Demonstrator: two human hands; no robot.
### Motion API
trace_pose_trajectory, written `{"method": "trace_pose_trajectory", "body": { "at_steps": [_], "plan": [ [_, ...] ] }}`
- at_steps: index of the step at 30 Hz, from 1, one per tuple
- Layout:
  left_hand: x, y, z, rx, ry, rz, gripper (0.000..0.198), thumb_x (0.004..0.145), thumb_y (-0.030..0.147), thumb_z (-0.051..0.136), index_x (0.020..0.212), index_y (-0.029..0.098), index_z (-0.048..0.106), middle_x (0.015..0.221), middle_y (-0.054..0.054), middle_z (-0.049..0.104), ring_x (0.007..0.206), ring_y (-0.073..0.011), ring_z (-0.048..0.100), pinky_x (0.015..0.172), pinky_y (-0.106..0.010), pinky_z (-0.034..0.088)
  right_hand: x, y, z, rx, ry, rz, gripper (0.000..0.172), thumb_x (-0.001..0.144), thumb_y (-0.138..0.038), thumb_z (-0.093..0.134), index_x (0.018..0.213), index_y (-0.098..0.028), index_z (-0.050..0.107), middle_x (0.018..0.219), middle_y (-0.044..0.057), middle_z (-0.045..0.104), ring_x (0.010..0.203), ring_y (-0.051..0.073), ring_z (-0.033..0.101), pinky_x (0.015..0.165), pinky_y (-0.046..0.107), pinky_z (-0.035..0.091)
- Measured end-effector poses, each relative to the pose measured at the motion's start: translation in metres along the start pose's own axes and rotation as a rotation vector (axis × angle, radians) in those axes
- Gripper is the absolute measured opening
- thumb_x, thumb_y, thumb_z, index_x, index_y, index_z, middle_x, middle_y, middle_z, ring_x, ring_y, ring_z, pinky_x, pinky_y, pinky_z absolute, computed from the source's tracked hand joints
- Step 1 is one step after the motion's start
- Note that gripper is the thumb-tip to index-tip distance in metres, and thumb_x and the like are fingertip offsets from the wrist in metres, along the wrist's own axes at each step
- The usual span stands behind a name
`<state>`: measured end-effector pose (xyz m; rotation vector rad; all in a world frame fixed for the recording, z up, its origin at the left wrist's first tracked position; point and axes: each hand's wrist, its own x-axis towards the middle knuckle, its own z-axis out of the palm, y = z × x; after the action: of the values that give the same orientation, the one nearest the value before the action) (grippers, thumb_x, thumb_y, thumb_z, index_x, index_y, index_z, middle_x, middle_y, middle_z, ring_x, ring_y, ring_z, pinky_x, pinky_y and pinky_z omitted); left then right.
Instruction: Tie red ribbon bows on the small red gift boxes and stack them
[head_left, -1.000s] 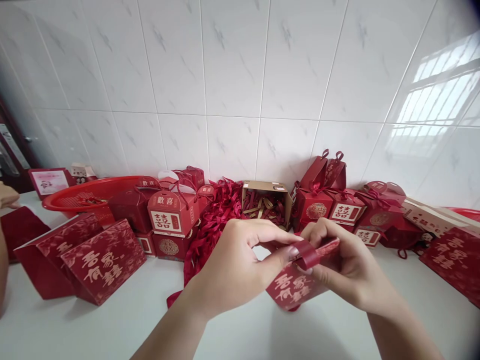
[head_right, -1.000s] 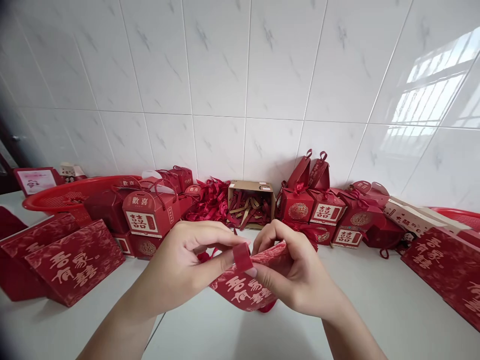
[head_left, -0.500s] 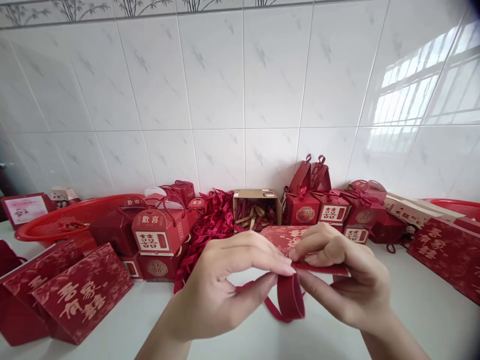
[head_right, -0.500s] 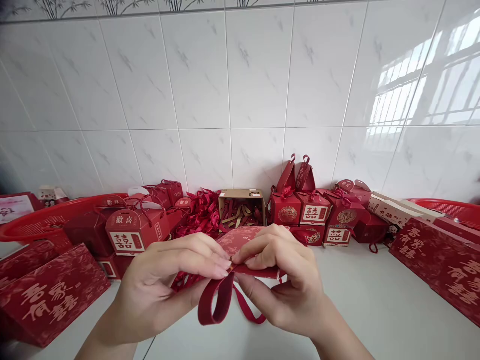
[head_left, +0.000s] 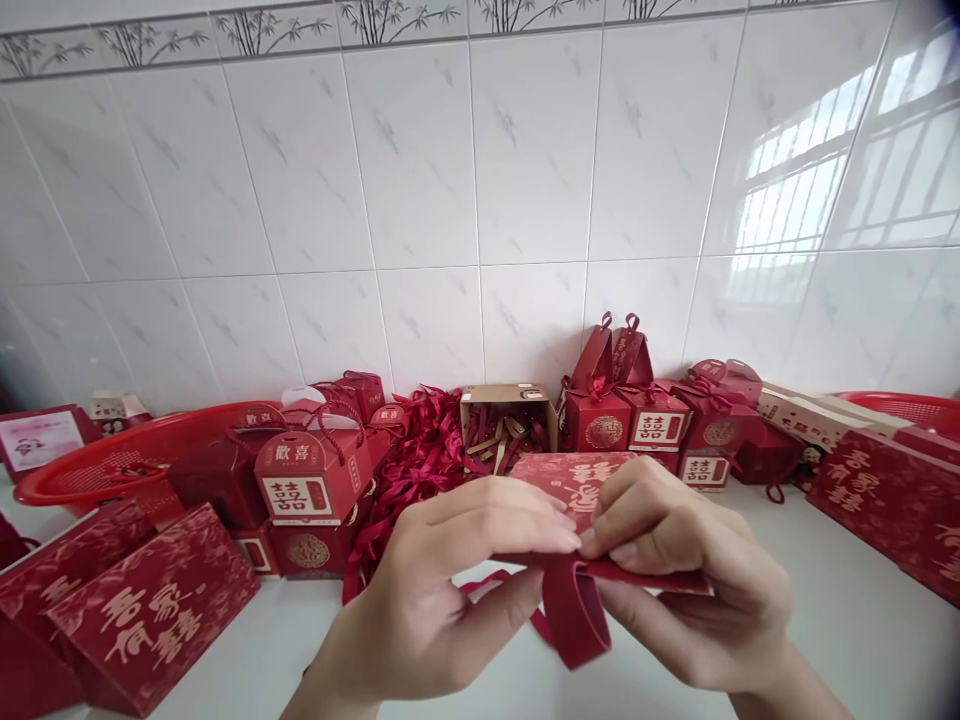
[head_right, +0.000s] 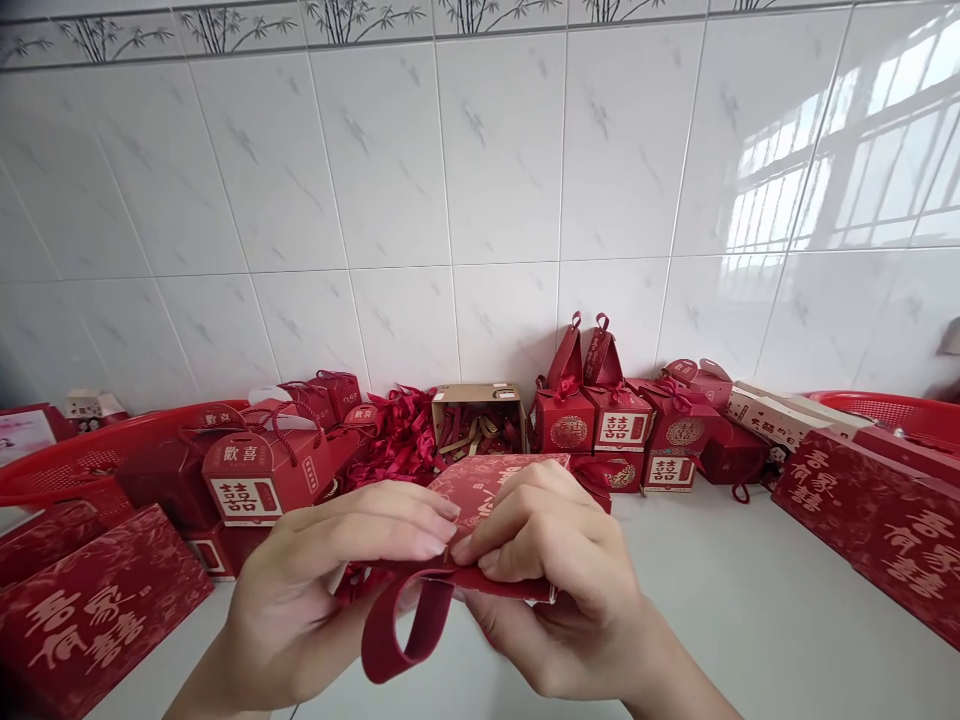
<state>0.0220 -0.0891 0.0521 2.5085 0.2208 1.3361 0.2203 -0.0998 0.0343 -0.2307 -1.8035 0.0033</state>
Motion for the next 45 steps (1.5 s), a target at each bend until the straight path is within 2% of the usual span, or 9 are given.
{"method": "trace_pose_trajectory", "body": {
  "at_steps": [6, 11, 14, 17, 24, 32, 38, 42, 45],
  "plan": [
    [-0.003, -0.003, 0.005, 0.081, 0.098, -0.010, 0.047, 0.076, 0.001, 0.063, 0.116, 0.025, 0.055, 0.097, -0.003, 0.069, 0.086, -0.0157, 0.068, 0.078, -0.025, 0.059, 0.000, 0.002, 0.002, 0.001, 0.028, 0.010, 0.026, 0.070, 0.002, 0.061, 0.076, -0.020, 0.048, 0.074, 0.003, 0.066, 0.063, 0.015, 0.058, 0.060, 0.033, 0.045],
    [-0.004, -0.008, 0.005, 0.365, 0.149, 0.059, 0.038, 0.081, 0.001, 0.058, 0.112, 0.024, 0.059, 0.093, 0.000, 0.071, 0.080, -0.0114, 0.067, 0.073, -0.021, 0.057, -0.001, 0.009, 0.004, 0.197, -0.026, 0.468, 0.021, 0.077, -0.010, 0.066, 0.076, -0.021, 0.048, 0.080, 0.000, 0.061, 0.071, 0.012, 0.058, 0.063, 0.024, 0.047],
    [-0.006, -0.014, 0.004, 0.457, 0.141, -0.002, 0.036, 0.083, 0.004, 0.060, 0.113, 0.024, 0.057, 0.093, 0.002, 0.071, 0.080, -0.0091, 0.068, 0.075, -0.017, 0.055, -0.001, 0.013, 0.004, 0.304, -0.117, 0.732, 0.016, 0.079, -0.018, 0.068, 0.082, -0.021, 0.052, 0.083, 0.000, 0.060, 0.073, 0.011, 0.056, 0.064, 0.022, 0.047],
    [-0.005, -0.017, 0.005, 0.446, 0.118, -0.075, 0.037, 0.085, 0.007, 0.059, 0.116, 0.024, 0.052, 0.096, 0.002, 0.071, 0.084, -0.0081, 0.069, 0.079, -0.014, 0.053, 0.001, 0.012, 0.005, 0.396, -0.187, 0.861, 0.012, 0.082, -0.025, 0.065, 0.091, -0.020, 0.058, 0.089, 0.001, 0.062, 0.078, 0.012, 0.058, 0.066, 0.022, 0.048],
    [-0.001, -0.013, 0.007, 0.432, 0.098, -0.199, 0.036, 0.086, 0.008, 0.057, 0.115, 0.025, 0.044, 0.089, 0.005, 0.073, 0.083, -0.0060, 0.069, 0.082, -0.009, 0.050, 0.002, 0.010, 0.009, 0.371, -0.145, 0.908, 0.015, 0.084, -0.031, 0.063, 0.089, -0.018, 0.058, 0.086, 0.001, 0.061, 0.076, 0.012, 0.056, 0.067, 0.023, 0.046],
    [-0.002, -0.013, 0.009, 0.325, 0.132, -0.327, 0.030, 0.087, 0.013, 0.056, 0.112, 0.028, 0.046, 0.089, 0.006, 0.072, 0.082, -0.0062, 0.069, 0.075, -0.010, 0.052, 0.000, 0.012, 0.013, 0.182, -0.051, 0.687, 0.006, 0.081, -0.021, 0.063, 0.079, -0.018, 0.059, 0.080, 0.001, 0.059, 0.074, 0.012, 0.055, 0.067, 0.023, 0.045],
    [-0.002, -0.015, -0.004, 0.393, 0.106, -0.343, 0.029, 0.086, 0.017, 0.059, 0.110, 0.030, 0.049, 0.082, 0.008, 0.071, 0.076, -0.0073, 0.069, 0.068, -0.012, 0.053, -0.002, 0.014, 0.020, 0.198, -0.009, 0.741, 0.008, 0.079, -0.024, 0.067, 0.078, -0.019, 0.061, 0.081, 0.002, 0.062, 0.075, 0.014, 0.059, 0.065, 0.025, 0.047],
    [-0.006, -0.015, -0.024, 0.599, 0.242, -0.327, 0.025, 0.082, 0.023, 0.063, 0.105, 0.028, 0.056, 0.082, 0.006, 0.071, 0.078, -0.0116, 0.069, 0.075, -0.018, 0.054, -0.001, 0.017, 0.016, 0.154, -0.174, 0.737, 0.031, 0.076, -0.031, 0.072, 0.103, -0.022, 0.060, 0.100, 0.003, 0.064, 0.093, 0.018, 0.059, 0.082, 0.030, 0.048],
    [-0.004, -0.012, -0.027, 0.616, 0.429, -0.349, 0.025, 0.078, 0.027, 0.068, 0.101, 0.028, 0.058, 0.084, 0.004, 0.070, 0.085, -0.0157, 0.069, 0.085, -0.026, 0.055, 0.001, 0.017, 0.006, 0.044, -0.365, 0.700, 0.031, 0.074, -0.036, 0.074, 0.100, -0.023, 0.064, 0.096, 0.003, 0.062, 0.087, 0.017, 0.058, 0.075, 0.029, 0.050]
  ]
}}
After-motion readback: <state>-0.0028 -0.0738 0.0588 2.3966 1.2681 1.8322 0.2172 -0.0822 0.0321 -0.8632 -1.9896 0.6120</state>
